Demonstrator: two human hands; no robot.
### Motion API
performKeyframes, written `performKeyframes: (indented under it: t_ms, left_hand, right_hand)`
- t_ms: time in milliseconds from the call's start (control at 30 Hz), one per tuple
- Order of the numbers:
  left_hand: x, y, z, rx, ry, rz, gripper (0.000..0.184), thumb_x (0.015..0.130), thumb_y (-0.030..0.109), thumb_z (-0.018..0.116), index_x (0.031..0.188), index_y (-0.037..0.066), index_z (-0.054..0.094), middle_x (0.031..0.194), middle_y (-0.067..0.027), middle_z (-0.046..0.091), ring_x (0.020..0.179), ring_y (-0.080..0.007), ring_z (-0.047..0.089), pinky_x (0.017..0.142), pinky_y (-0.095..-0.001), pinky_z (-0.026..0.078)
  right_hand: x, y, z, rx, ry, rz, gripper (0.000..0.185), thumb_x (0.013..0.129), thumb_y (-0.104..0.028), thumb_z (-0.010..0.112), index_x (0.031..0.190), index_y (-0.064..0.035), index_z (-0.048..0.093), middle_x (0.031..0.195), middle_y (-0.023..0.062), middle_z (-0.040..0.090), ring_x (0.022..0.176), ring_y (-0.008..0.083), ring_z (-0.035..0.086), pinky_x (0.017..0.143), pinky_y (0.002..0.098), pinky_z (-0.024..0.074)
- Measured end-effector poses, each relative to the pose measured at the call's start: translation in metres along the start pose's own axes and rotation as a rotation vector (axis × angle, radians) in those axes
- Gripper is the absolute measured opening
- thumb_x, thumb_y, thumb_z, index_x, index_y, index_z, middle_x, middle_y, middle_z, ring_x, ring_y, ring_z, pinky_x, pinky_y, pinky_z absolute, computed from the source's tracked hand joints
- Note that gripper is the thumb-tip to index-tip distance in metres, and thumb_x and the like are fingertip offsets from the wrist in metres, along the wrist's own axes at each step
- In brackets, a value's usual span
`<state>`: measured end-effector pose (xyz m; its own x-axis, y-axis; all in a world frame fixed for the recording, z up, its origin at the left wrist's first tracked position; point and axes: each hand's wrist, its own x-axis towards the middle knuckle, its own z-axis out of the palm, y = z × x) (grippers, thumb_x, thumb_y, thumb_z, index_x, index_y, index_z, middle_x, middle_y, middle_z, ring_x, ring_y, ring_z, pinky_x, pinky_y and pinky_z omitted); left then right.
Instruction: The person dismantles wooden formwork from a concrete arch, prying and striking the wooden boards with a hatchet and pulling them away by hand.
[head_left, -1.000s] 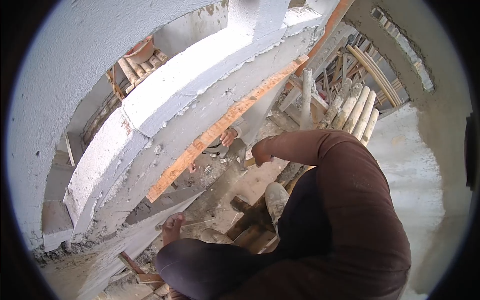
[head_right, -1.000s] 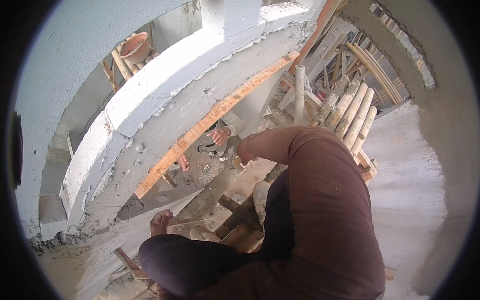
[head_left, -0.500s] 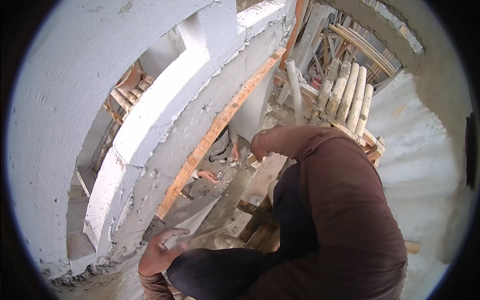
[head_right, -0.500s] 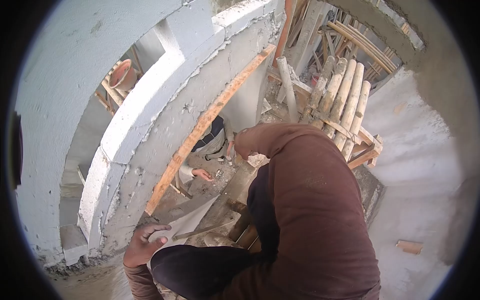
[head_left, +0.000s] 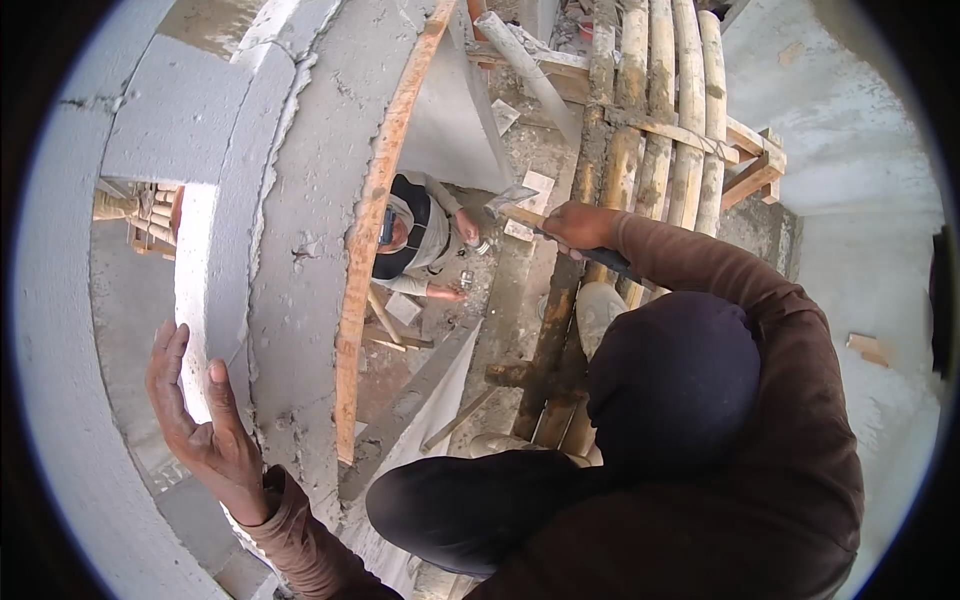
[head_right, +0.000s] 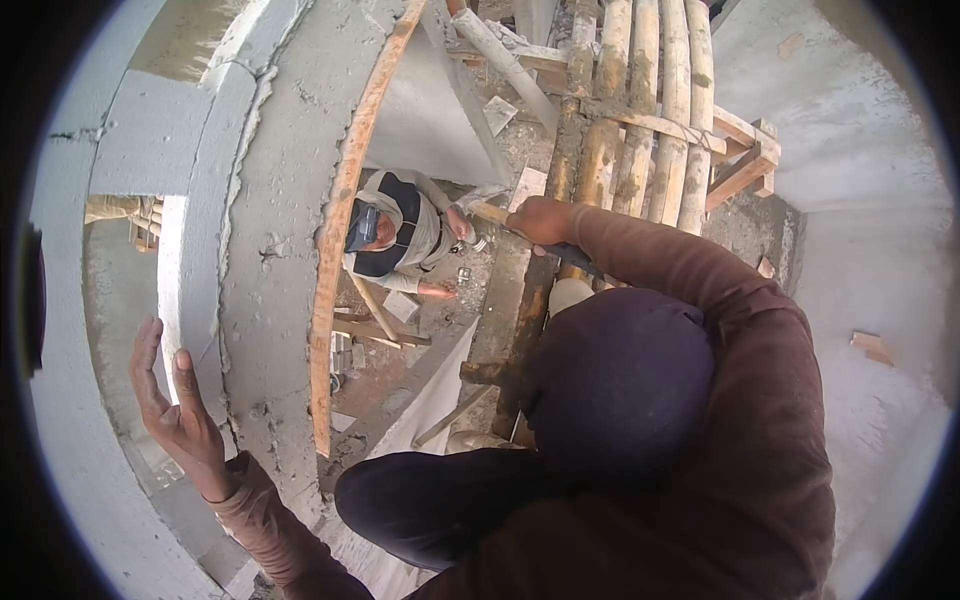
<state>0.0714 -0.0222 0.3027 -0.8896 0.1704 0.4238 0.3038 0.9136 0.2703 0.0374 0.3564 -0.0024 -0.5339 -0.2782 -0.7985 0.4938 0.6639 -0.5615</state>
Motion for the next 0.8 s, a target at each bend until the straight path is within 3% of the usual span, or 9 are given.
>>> performKeyframes:
  t_ms: [67, 133, 200, 267, 333, 433, 533, 667, 800]
  left_hand:
    - [0.03, -0.002, 0.018, 0.031, -0.034, -0.035, 0.037, 0.095, 0.025, 0.058, 0.125, 0.002, 0.058, 0.125, -0.0158, 0.057, 0.121, -0.0288, 0.051, 0.106, -0.0452, 0.036]
    - [0.053, -0.011, 0.031, -0.077, -0.091, -0.226, 0.048, 0.098, 0.035, 0.053, 0.131, 0.0, 0.053, 0.131, -0.017, 0.053, 0.122, -0.0271, 0.05, 0.104, -0.0392, 0.038]
    - [0.078, -0.027, 0.041, 0.071, -0.211, -0.21, 0.058, 0.1, 0.045, 0.045, 0.133, -0.002, 0.05, 0.135, -0.0169, 0.051, 0.123, -0.0267, 0.049, 0.104, -0.0362, 0.037]
    - [0.09, -0.044, 0.05, -0.119, -0.231, -0.641, 0.065, 0.101, 0.05, 0.035, 0.139, -0.002, 0.043, 0.14, -0.0152, 0.046, 0.126, -0.0268, 0.045, 0.107, -0.0369, 0.033]
    - [0.095, -0.038, 0.065, -0.193, -0.234, -0.633, 0.066, 0.101, 0.05, 0.034, 0.141, -0.002, 0.039, 0.142, -0.0149, 0.044, 0.129, -0.027, 0.042, 0.109, -0.0374, 0.031]
    - [0.097, -0.029, 0.071, -0.257, -0.214, -0.684, 0.068, 0.101, 0.05, 0.031, 0.145, -0.001, 0.031, 0.146, -0.0141, 0.038, 0.133, -0.0273, 0.037, 0.112, -0.0381, 0.027]
    - [0.094, -0.029, 0.07, -0.167, -0.191, -0.685, 0.067, 0.101, 0.048, 0.028, 0.148, 0.001, 0.024, 0.15, -0.0135, 0.032, 0.136, -0.0282, 0.033, 0.113, -0.0396, 0.025]
    - [0.094, -0.026, 0.073, -0.239, -0.183, -0.802, 0.064, 0.1, 0.049, 0.024, 0.15, 0.01, 0.021, 0.153, -0.0117, 0.026, 0.139, -0.0299, 0.028, 0.116, -0.044, 0.021]
    - [0.094, -0.03, 0.071, -0.094, -0.176, -0.727, 0.063, 0.1, 0.049, 0.023, 0.149, 0.01, 0.023, 0.151, -0.0123, 0.028, 0.139, -0.0301, 0.029, 0.116, -0.0452, 0.024]
  right_hand:
    - [0.001, 0.006, 0.007, 0.565, 0.084, -0.081, 0.043, 0.098, -0.042, 0.045, 0.098, -0.0013, 0.057, 0.077, 0.0043, 0.057, 0.059, 0.0144, 0.056, 0.05, 0.0303, 0.0486]
    - [0.009, -0.002, 0.015, 0.889, 0.036, -0.07, 0.035, 0.099, -0.038, 0.046, 0.107, -0.0049, 0.055, 0.08, 0.0027, 0.055, 0.059, 0.0115, 0.053, 0.05, 0.0297, 0.0481]
    - [0.03, -0.007, 0.026, 1.549, -0.07, -0.055, 0.031, 0.1, -0.034, 0.047, 0.12, -0.0108, 0.05, 0.079, 0.0013, 0.054, 0.058, 0.0092, 0.051, 0.049, 0.0281, 0.0472]
    - [0.052, -0.01, 0.033, 1.614, -0.137, -0.044, 0.032, 0.1, -0.034, 0.046, 0.124, -0.0132, 0.047, 0.079, 0.0005, 0.053, 0.058, 0.0085, 0.05, 0.049, 0.0276, 0.0466]
    - [0.069, -0.009, 0.037, 1.671, -0.199, -0.051, 0.034, 0.1, -0.034, 0.046, 0.129, -0.0155, 0.044, 0.078, -0.0002, 0.052, 0.058, 0.0078, 0.049, 0.05, 0.027, 0.0461]
    - [0.069, -0.014, 0.045, 1.72, -0.305, -0.31, 0.032, 0.099, -0.037, 0.045, 0.125, -0.0185, 0.044, 0.078, -0.0004, 0.052, 0.057, 0.0087, 0.049, 0.05, 0.0273, 0.0459]
    - [0.079, -0.023, 0.041, 1.818, -0.381, -0.282, 0.038, 0.101, -0.035, 0.043, 0.135, -0.0178, 0.04, 0.077, -0.001, 0.049, 0.058, 0.0073, 0.048, 0.048, 0.0264, 0.0447]
    - [0.088, -0.034, 0.047, 1.727, -0.41, -0.243, 0.039, 0.1, -0.038, 0.044, 0.131, -0.0158, 0.041, 0.073, -0.0016, 0.048, 0.054, 0.007, 0.048, 0.043, 0.0267, 0.0433]
    - [0.088, -0.043, 0.062, 1.601, -0.508, -0.209, 0.035, 0.099, -0.039, 0.043, 0.125, -0.015, 0.045, 0.072, -0.0013, 0.049, 0.053, 0.0069, 0.049, 0.044, 0.026, 0.0438]
